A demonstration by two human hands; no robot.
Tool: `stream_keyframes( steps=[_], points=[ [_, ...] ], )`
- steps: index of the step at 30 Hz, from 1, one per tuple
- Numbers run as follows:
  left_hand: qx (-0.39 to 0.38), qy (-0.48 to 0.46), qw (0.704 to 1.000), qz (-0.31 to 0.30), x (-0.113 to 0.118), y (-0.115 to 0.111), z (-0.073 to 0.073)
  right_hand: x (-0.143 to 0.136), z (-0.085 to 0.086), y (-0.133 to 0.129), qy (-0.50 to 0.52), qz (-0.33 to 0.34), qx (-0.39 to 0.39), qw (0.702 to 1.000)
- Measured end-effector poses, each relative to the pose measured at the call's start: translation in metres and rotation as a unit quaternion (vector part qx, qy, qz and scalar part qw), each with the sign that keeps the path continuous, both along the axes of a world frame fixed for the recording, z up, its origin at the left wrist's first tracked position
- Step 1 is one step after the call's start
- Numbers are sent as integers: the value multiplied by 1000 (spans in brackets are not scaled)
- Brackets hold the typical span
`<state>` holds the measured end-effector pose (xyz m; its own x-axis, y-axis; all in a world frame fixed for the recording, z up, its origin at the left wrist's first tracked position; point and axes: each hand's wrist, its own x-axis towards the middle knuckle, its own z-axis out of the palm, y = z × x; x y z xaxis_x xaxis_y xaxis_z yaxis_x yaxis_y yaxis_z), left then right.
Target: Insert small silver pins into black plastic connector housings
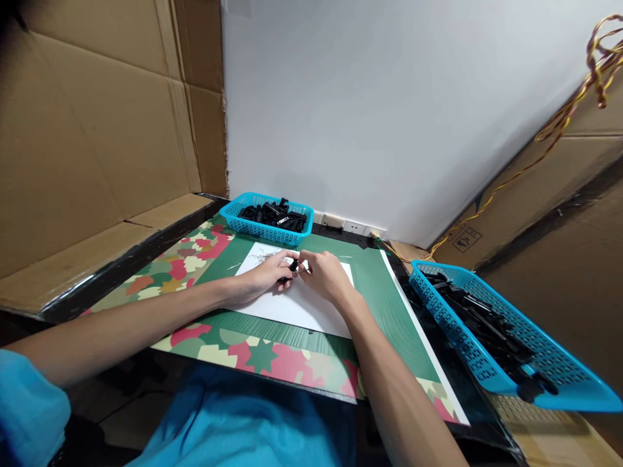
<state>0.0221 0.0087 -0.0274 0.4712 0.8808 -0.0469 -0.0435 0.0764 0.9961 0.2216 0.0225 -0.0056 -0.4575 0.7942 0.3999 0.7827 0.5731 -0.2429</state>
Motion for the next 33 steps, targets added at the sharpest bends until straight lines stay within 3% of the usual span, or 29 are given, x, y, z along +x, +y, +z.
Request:
stream_keyframes(
  steps=[16, 33],
  points=[
    [-17, -9, 1000, -1, 0, 1, 0, -1, 2, -1, -37, -16, 9, 999],
    [-39, -2, 999, 1, -2, 3, 3, 1, 7, -3, -44, 15, -1, 999]
  ],
)
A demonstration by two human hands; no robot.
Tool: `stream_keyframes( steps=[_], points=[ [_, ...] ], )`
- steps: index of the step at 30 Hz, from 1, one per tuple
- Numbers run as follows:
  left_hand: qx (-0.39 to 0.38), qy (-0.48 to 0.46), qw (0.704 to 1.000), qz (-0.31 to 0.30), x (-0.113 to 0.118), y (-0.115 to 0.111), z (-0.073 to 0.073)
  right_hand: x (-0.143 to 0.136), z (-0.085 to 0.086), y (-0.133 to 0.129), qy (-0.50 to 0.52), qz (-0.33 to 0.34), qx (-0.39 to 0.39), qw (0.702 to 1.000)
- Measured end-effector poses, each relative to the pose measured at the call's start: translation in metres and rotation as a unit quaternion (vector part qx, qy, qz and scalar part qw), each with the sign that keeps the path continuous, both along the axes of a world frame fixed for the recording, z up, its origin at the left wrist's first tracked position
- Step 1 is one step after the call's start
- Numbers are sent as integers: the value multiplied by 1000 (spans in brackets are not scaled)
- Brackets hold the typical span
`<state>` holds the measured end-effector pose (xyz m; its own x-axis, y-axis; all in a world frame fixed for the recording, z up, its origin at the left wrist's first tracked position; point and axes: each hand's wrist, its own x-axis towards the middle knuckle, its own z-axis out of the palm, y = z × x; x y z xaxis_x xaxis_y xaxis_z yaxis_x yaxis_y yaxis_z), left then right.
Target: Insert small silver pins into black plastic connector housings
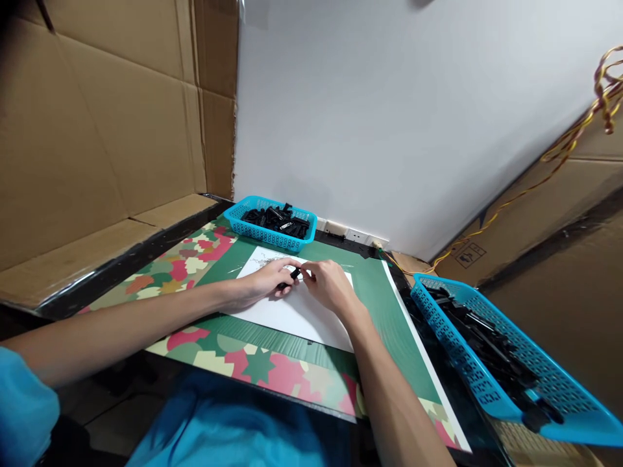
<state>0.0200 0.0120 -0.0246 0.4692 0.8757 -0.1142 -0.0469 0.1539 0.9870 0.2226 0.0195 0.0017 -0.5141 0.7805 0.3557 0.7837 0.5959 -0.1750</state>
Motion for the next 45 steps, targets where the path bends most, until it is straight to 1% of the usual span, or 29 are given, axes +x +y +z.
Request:
stream_keyframes(
  steps=[6, 8, 10, 14, 17, 19, 25, 28, 31, 35, 39, 45],
  points=[
    [11, 12, 1000, -11, -1, -6, 8, 1, 0, 0, -8, 21, -5, 1000],
    [14, 14, 1000, -10, 0, -5, 6, 0, 0, 0, -8, 23, -7, 1000],
    [23, 9, 1000, -8, 2, -2, 0, 0, 0, 1, 1, 28, -15, 1000],
    [38, -3, 999, -12, 5, 3, -11, 3, 0, 4, 55, 40, -61, 996],
    [63, -1, 998, -10, 6, 1, -11, 6, 2, 5, 104, 39, -99, 989],
    [84, 7, 996, -8, 6, -1, -9, 7, 3, 6, 119, 38, -109, 986],
    [121, 50, 991, -2, 4, 3, -9, 8, 6, 5, 102, 41, -99, 989],
    [147, 57, 987, -4, 1, 5, -8, 10, 6, 6, 91, 40, -99, 990],
    [170, 68, 983, -16, 0, 3, -5, 10, 5, 6, 81, 37, -92, 992],
    [182, 84, 980, -13, -1, 0, 0, 8, 4, 4, 70, 30, -72, 994],
    [181, 90, 979, -11, -2, 0, 2, 7, 3, 3, 75, 30, -68, 994],
    [149, 65, 987, -10, -4, -2, 6, 6, 1, 4, 87, 29, -74, 993]
  ],
)
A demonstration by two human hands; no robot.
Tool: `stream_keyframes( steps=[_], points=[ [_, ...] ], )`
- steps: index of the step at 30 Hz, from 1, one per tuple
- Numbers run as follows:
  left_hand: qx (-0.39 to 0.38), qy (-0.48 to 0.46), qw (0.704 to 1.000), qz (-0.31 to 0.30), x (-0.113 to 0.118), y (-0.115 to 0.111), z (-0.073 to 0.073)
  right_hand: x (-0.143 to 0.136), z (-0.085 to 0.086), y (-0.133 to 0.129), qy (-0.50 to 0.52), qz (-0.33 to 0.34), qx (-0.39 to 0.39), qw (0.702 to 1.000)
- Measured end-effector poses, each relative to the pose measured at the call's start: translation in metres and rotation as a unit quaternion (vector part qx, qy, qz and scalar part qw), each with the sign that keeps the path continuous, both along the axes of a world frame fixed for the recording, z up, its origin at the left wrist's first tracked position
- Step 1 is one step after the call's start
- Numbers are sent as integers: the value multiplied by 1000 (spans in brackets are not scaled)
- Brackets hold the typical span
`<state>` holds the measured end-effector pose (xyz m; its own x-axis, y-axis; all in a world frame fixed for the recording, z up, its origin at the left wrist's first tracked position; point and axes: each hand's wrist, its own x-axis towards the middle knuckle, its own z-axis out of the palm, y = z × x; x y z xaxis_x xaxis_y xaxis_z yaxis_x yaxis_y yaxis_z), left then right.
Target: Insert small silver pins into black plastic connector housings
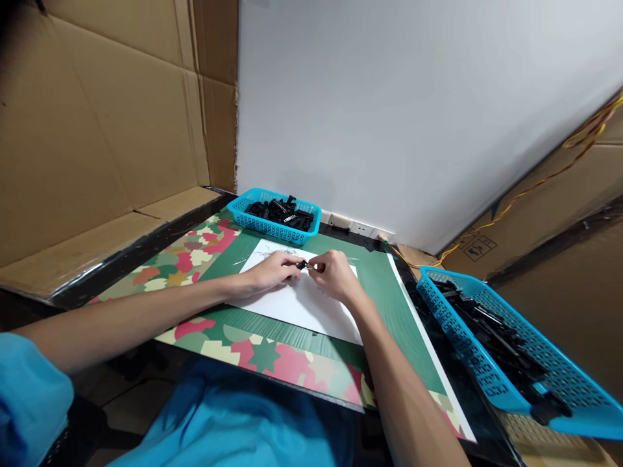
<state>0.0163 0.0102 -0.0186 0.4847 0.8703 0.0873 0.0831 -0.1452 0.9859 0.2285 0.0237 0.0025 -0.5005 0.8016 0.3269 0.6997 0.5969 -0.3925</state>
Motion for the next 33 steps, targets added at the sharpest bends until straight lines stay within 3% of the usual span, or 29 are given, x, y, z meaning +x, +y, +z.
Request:
stream_keyframes(
  steps=[14, 33],
  points=[
    [-116, -70, 990, -27, -2, 1, 4, -1, -5, 6, 62, -64, -29, 996],
    [-171, -125, 977, -13, -3, -4, 5, -2, -8, 11, 117, -66, -14, 991]
  ],
)
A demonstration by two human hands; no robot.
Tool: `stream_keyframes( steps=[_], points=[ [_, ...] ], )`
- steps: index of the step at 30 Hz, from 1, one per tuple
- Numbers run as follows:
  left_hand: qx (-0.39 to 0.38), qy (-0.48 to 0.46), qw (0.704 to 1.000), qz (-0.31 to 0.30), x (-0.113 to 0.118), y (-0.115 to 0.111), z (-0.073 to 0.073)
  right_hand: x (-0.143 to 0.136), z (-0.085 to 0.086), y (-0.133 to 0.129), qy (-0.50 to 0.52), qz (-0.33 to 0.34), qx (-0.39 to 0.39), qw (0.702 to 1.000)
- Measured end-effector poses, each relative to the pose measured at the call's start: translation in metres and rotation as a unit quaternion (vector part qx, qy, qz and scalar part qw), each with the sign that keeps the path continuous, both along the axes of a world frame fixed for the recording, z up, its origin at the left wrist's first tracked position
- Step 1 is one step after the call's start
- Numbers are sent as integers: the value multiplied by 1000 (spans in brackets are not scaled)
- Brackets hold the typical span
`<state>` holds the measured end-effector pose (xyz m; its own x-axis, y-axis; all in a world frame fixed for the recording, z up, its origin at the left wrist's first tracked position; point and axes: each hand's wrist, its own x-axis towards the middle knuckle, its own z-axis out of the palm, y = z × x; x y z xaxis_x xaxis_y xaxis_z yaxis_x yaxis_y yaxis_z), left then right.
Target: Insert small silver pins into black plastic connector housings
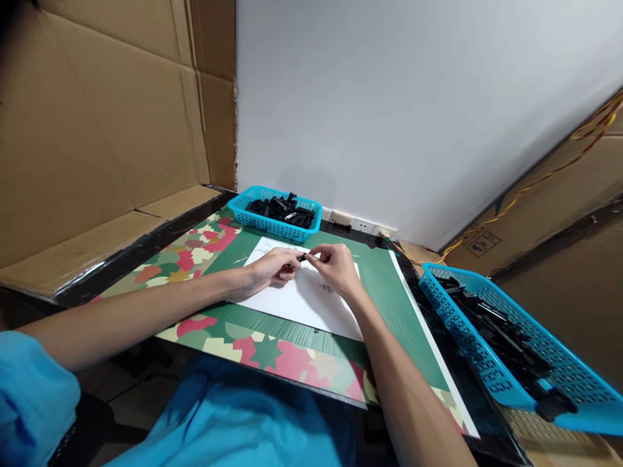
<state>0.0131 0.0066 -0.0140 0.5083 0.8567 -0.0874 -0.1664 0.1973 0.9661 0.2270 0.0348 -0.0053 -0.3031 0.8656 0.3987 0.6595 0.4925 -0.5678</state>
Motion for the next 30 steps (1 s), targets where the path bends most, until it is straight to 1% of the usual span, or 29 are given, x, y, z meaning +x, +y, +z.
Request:
stream_keyframes(
  steps=[5, 19, 27, 30],
  points=[
    [-11, -17, 1000, 7, -1, 2, -3, 0, 0, -1, -5, 10, -6, 1000],
    [-24, -26, 999, 6, -1, 3, -4, 2, -2, 1, -9, -11, -38, 999],
    [-16, -3, 1000, 5, 0, 2, -3, -6, -1, -4, -31, -23, -10, 999],
    [-15, 5, 1000, 2, 0, 2, -3, -10, -2, -6, -33, -39, -2, 999]
  ],
)
